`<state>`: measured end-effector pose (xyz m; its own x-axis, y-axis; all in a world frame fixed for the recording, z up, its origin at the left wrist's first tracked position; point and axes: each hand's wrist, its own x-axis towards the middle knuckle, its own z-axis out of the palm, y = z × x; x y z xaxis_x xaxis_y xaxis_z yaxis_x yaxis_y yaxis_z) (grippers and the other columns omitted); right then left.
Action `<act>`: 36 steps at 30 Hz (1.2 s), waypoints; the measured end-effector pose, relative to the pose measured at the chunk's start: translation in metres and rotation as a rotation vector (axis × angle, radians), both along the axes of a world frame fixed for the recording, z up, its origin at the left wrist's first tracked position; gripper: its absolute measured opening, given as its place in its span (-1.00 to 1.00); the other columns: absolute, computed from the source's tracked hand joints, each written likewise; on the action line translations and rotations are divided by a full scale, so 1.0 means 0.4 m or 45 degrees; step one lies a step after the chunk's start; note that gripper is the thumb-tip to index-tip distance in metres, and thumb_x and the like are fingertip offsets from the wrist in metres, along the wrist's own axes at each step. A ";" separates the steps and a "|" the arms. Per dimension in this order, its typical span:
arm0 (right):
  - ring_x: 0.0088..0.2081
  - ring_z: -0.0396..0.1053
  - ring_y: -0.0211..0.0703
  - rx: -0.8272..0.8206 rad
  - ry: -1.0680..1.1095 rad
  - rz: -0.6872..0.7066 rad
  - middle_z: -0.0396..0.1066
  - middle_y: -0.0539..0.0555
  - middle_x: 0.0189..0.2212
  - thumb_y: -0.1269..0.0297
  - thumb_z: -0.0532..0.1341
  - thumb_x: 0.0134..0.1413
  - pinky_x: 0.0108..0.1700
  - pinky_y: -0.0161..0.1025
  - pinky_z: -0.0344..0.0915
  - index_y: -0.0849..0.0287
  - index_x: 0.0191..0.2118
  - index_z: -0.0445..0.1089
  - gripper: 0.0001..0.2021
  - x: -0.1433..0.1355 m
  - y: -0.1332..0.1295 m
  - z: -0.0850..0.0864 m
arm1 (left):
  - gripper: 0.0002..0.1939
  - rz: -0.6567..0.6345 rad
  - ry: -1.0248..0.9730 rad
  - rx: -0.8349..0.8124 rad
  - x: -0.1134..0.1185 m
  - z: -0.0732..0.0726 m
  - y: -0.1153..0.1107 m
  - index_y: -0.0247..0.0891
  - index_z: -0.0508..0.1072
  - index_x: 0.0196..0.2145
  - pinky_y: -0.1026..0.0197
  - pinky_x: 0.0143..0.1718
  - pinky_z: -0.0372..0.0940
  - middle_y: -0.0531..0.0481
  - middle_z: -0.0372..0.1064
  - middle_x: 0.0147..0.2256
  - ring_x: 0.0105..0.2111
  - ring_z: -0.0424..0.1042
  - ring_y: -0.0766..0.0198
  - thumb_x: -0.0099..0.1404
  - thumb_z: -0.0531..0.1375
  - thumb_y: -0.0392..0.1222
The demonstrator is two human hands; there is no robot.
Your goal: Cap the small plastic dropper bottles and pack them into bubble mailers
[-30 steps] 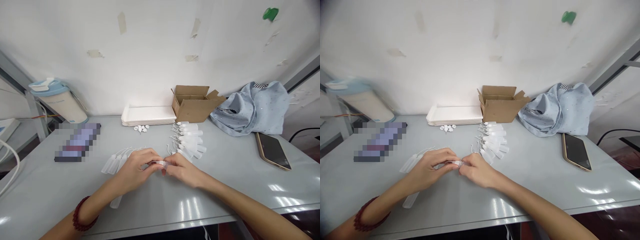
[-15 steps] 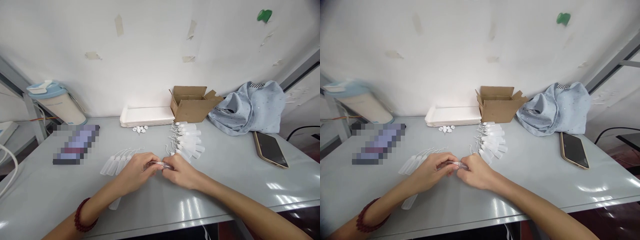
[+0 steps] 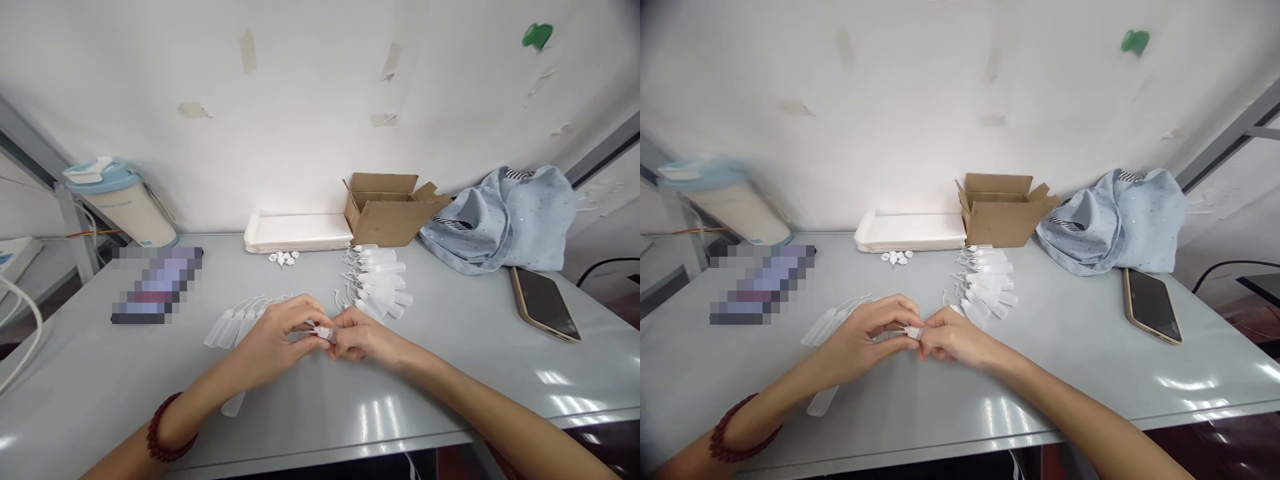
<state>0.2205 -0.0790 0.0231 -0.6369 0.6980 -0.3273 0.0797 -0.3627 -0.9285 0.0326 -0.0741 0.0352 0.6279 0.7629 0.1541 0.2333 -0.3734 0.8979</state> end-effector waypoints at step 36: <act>-0.64 -0.05 -0.44 0.225 0.004 -0.244 0.05 -0.14 -0.64 -0.02 0.14 0.10 -0.60 -0.37 -0.14 0.19 -0.51 0.15 -0.62 0.004 0.006 0.006 | -0.87 0.243 0.091 -0.010 -0.012 -0.004 0.016 -0.27 0.47 -0.33 0.33 -0.45 0.23 0.04 0.39 -0.48 -0.49 0.33 0.35 0.24 0.17 -0.17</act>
